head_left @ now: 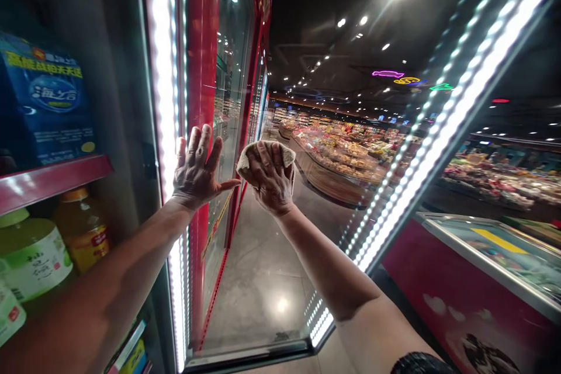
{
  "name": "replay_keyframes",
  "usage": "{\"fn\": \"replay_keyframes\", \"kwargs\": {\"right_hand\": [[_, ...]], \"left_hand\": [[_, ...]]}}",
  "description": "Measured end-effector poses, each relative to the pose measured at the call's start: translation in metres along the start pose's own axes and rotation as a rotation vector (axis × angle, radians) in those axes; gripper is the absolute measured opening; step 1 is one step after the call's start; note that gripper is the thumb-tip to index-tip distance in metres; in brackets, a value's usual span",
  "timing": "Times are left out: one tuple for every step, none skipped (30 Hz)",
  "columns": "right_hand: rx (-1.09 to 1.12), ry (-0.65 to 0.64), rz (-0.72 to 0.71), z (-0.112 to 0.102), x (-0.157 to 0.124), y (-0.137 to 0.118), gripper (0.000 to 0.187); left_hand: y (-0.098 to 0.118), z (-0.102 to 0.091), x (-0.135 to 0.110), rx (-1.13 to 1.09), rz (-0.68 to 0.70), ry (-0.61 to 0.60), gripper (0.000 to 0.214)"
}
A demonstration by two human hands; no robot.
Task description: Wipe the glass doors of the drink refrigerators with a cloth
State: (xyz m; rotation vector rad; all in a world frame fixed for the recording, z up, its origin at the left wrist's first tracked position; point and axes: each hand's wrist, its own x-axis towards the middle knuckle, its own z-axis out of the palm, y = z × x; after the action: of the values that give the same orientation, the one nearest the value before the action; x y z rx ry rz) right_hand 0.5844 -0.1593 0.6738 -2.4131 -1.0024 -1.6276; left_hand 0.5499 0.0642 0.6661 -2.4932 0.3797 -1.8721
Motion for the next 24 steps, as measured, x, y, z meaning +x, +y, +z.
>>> {"fn": "replay_keyframes", "kwargs": {"right_hand": [[0.008,-0.009,-0.032,0.000,0.000,0.002,0.063],[0.012,-0.004,-0.041,-0.001,0.002,0.003,0.063],[0.014,0.011,-0.025,-0.001,0.004,0.004,0.062],[0.014,0.029,0.006,-0.001,0.008,0.005,0.062],[0.014,0.041,0.048,-0.002,0.013,0.003,0.062],[0.016,0.043,0.090,-0.002,0.018,0.001,0.063],[0.020,0.033,0.117,-0.002,0.023,-0.002,0.064],[0.027,0.012,0.120,-0.002,0.027,-0.006,0.065],[0.036,-0.012,0.096,-0.003,0.029,-0.008,0.066],[0.046,-0.032,0.051,-0.003,0.031,-0.010,0.066],[0.056,-0.042,-0.006,-0.004,0.031,-0.010,0.066],[0.064,-0.043,-0.065,-0.005,0.031,-0.009,0.066],[0.068,-0.036,-0.108,-0.006,0.030,-0.007,0.065],[0.071,-0.022,-0.128,-0.007,0.030,-0.004,0.064],[0.074,-0.004,-0.122,-0.008,0.030,-0.002,0.063],[0.078,0.014,-0.094,-0.008,0.031,0.000,0.063],[0.084,0.030,-0.055,-0.009,0.033,0.000,0.063],[0.092,0.043,-0.017,-0.009,0.036,-0.002,0.062],[0.102,0.051,0.008,-0.009,0.039,-0.004,0.062],[0.114,0.049,0.011,-0.009,0.042,-0.007,0.062],[0.127,0.039,-0.005,-0.009,0.045,-0.010,0.062],[0.139,0.023,-0.035,-0.009,0.047,-0.013,0.061],[0.151,0.005,-0.070,-0.010,0.048,-0.015,0.061],[0.162,-0.012,-0.099,-0.011,0.048,-0.015,0.061]], "left_hand": [[-0.001,0.000,0.000,0.009,0.009,0.003,0.117],[-0.001,0.001,0.000,0.017,0.017,0.006,0.118],[-0.002,0.001,0.000,0.020,0.020,0.004,0.118],[-0.002,0.001,0.000,0.016,0.018,-0.002,0.119],[-0.003,0.001,0.000,0.008,0.009,-0.010,0.119],[-0.003,0.002,0.000,-0.004,-0.001,-0.018,0.119],[-0.003,0.002,0.001,-0.016,-0.012,-0.023,0.119],[-0.004,0.003,0.001,-0.029,-0.022,-0.024,0.119],[-0.004,0.003,0.001,-0.040,-0.029,-0.022,0.119],[-0.004,0.003,0.000,-0.048,-0.033,-0.021,0.120],[-0.004,0.003,0.000,-0.050,-0.033,-0.020,0.121],[-0.004,0.003,0.000,-0.046,-0.027,-0.015,0.123],[-0.004,0.003,-0.001,-0.036,-0.017,-0.006,0.125],[-0.005,0.003,-0.001,-0.023,-0.007,0.005,0.127],[-0.005,0.003,-0.001,-0.008,0.002,0.017,0.129],[-0.005,0.002,-0.001,0.003,0.009,0.029,0.131],[-0.005,0.002,-0.001,0.010,0.015,0.039,0.133],[-0.004,0.002,-0.001,0.013,0.017,0.043,0.134],[-0.004,0.002,-0.001,0.013,0.015,0.042,0.135],[-0.003,0.003,-0.002,0.010,0.008,0.040,0.135],[-0.002,0.004,-0.003,0.005,-0.007,0.041,0.133],[0.000,0.005,-0.006,-0.003,-0.033,0.041,0.131],[0.003,0.006,-0.010,-0.014,-0.070,0.041,0.127],[0.007,0.008,-0.016,-0.028,-0.113,0.042,0.122]]}}
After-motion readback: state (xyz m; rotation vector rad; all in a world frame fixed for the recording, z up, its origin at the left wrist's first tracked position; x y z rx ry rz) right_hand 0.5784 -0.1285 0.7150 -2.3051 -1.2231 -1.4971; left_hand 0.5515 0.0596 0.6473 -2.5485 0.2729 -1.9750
